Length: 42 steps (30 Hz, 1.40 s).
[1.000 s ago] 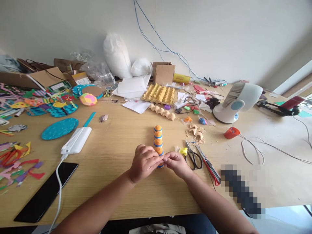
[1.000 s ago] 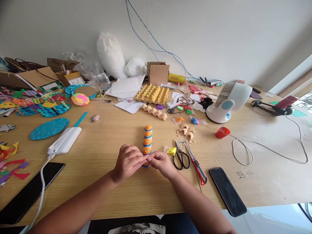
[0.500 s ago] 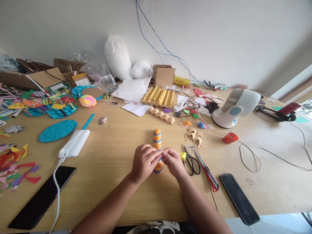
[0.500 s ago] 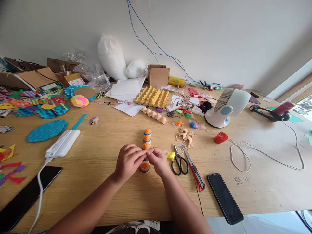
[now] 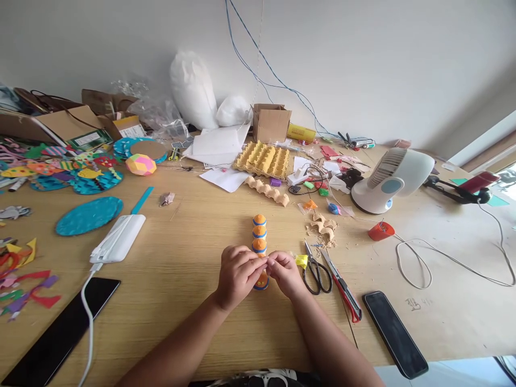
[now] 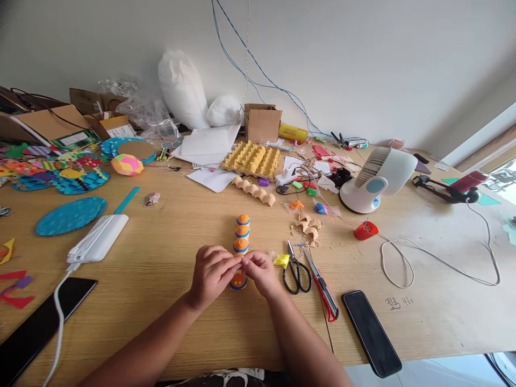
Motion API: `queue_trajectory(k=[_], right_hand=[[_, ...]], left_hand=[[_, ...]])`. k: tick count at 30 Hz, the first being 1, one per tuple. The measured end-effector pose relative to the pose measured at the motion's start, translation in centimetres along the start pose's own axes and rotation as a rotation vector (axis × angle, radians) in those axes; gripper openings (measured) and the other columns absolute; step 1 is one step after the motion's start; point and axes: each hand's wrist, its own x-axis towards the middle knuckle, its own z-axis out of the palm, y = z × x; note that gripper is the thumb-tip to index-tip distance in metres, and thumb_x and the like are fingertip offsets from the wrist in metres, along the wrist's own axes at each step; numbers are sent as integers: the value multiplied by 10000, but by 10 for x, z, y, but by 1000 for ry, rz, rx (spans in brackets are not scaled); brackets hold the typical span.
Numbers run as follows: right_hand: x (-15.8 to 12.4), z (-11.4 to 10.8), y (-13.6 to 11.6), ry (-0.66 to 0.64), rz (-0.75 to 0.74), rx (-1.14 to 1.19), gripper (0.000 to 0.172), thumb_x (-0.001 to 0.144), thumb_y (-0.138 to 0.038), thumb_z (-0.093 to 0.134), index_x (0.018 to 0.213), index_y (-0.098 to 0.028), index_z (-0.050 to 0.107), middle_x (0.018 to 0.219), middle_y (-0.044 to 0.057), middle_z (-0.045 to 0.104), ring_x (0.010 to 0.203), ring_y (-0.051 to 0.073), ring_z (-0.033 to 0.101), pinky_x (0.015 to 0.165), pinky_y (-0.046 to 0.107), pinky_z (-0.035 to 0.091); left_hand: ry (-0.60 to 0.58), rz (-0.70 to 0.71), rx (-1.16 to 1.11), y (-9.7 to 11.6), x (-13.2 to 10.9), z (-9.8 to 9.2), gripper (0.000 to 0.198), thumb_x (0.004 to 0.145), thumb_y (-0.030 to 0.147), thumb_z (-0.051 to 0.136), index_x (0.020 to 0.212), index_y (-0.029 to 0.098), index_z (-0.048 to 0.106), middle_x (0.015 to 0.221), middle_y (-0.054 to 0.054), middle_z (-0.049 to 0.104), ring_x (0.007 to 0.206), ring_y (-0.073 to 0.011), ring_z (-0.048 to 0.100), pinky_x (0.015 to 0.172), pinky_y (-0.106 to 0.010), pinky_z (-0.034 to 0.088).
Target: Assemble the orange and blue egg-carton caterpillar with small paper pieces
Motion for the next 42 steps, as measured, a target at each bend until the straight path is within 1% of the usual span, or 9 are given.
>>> queue_trajectory(k=[7,12,17,23,25,28,32,37,42], right_hand=[[-2,10,-12,31,25,-69,370,787,-510,792,731,-166,669,580,-19,562,510,81,389,497,227,303],[-2,14,-27,1,26,-184,368,811,-520,768,762,-160,706,600,-10,574,540,95,424,520,237,330],[-4,1,-18,6,-22,-174,344,813,-493,775,730,-169,695,600,-13,586,549,98,464,560,242,375],[-6,-14,-12,-64,28,-178,326,770,-472,820,779,-163,717,622,-5,616,584,113,517,600,250,412],[-6,-14,-11,-65,67,-126,326,744,-462,842,808,-167,721,630,-11,615,573,105,503,578,240,396],[-8,-11,-8,-53,130,-36,340,719,-455,863,826,-168,715,617,-25,593,534,80,447,512,210,311],[-8,-8,-4,-23,162,16,359,700,-461,875,774,-162,690,549,-43,543,485,60,362,475,204,218],[-7,-6,-4,10,115,24,351,734,-459,851,745,-164,660,535,-53,509,483,58,351,471,206,214],[-8,-2,-12,29,94,-6,349,730,-456,850,742,-168,653,585,-37,529,531,77,401,488,214,259]], left_hand=[[34,-17,-26,0,3,-4,134,913,189,697,1026,253,730,845,-8,730,886,-189,606,864,-388,412],[50,-34,-46,-4,6,-7,123,887,190,736,987,260,729,843,-1,730,902,-189,607,881,-393,416],[17,-27,-97,-2,5,-2,82,876,194,751,913,263,729,813,14,732,882,-187,597,868,-388,414],[-3,27,-153,-3,4,-2,174,883,166,739,1002,293,734,858,24,753,898,-178,602,879,-388,417],[-6,44,-144,-4,3,-3,189,886,167,733,1020,301,735,848,24,750,906,-179,603,889,-391,421],[-14,52,-138,-5,2,-3,208,895,157,716,1047,299,731,843,17,744,899,-180,604,875,-382,432],[-34,24,-147,-4,0,0,194,892,139,710,1037,267,722,864,5,741,904,-184,602,874,-379,443],[-77,-37,-149,-3,1,0,211,881,141,713,1052,264,712,887,0,737,926,-190,594,890,-382,449],[-77,-45,-139,-3,2,-1,151,883,148,720,976,266,717,869,12,741,930,-191,591,903,-399,432]])
